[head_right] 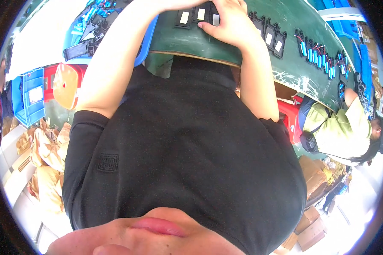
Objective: The person assembles small plastic housings and small black parts with electrical wires by hand at an industrial workbench.
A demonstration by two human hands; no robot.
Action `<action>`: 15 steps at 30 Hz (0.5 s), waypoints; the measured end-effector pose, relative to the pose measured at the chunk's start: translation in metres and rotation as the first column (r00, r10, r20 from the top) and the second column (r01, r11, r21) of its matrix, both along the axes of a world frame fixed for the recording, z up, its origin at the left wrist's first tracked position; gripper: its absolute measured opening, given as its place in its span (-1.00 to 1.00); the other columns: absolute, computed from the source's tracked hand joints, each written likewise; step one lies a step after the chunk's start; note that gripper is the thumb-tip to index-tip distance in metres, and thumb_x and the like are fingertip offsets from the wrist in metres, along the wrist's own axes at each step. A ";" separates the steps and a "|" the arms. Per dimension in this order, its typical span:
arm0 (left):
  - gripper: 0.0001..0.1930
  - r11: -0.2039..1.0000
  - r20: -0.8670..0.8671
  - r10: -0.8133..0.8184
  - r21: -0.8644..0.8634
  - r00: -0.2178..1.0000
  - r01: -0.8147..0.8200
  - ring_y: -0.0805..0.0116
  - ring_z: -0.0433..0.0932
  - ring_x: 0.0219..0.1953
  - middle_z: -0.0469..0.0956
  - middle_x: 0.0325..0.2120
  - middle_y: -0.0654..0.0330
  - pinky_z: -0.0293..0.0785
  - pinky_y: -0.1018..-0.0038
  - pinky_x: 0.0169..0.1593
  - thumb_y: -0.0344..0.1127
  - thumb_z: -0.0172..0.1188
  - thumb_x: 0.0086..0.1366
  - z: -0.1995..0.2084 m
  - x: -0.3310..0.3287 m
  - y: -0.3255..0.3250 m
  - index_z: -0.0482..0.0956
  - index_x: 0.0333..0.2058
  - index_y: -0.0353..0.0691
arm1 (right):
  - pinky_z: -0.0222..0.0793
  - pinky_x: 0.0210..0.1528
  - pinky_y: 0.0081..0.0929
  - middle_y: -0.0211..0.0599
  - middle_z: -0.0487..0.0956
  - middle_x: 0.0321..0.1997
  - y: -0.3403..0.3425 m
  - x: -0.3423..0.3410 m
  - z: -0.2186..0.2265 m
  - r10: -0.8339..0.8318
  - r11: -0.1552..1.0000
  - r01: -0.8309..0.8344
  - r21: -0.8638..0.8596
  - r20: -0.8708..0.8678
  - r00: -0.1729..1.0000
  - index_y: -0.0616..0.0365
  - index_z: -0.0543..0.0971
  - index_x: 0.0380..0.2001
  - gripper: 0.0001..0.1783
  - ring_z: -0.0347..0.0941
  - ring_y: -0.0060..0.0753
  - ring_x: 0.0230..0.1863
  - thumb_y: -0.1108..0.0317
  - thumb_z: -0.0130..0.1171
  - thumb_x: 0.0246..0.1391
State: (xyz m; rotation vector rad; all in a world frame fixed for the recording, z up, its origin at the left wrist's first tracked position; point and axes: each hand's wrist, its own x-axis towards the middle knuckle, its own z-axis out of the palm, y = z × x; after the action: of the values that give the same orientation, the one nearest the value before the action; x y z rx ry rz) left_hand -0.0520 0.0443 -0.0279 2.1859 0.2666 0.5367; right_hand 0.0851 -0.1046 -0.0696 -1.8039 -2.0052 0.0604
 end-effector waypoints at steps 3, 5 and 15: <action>-0.88 0.936 -0.181 -0.026 0.341 0.983 0.087 -0.10 0.69 -0.33 0.68 -0.46 -0.12 0.63 0.15 -0.19 -0.38 0.24 0.03 -0.008 -0.003 0.002 0.70 -0.47 -0.27 | 0.26 0.37 -0.11 -0.10 0.63 0.10 -0.003 -0.007 0.001 -0.054 0.990 0.026 0.139 0.203 0.978 0.13 0.60 0.10 -0.45 0.49 -0.07 0.25 0.26 0.47 0.03; -0.89 0.953 -0.326 -0.025 0.278 0.945 0.121 -0.10 0.70 -0.33 0.68 -0.46 -0.11 0.63 0.14 -0.19 -0.38 0.25 0.04 0.012 -0.011 -0.005 0.71 -0.47 -0.26 | 0.06 0.44 0.01 0.15 0.50 0.19 -0.008 -0.015 0.020 -0.112 0.994 0.111 -0.016 -0.067 0.991 0.25 0.21 0.45 0.09 0.34 0.20 0.30 0.22 0.48 -0.16; -0.89 0.892 -0.558 0.032 0.390 0.829 0.228 -0.06 0.71 -0.26 0.71 -0.40 -0.03 0.64 0.11 -0.14 -0.33 0.35 0.06 0.007 -0.012 -0.025 0.76 -0.42 -0.17 | -0.15 0.52 0.11 -0.11 0.62 0.17 -0.012 -0.012 0.018 -0.086 0.996 0.086 0.003 -0.091 0.992 0.29 0.20 0.45 0.12 0.35 0.05 0.31 0.23 0.48 -0.19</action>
State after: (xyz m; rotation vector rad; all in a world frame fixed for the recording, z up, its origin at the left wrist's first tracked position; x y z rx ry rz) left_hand -0.0643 0.0196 -0.0205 2.7599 0.3573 -0.1419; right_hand 0.0734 -0.1166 -0.0520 -1.8473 -1.8612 0.1065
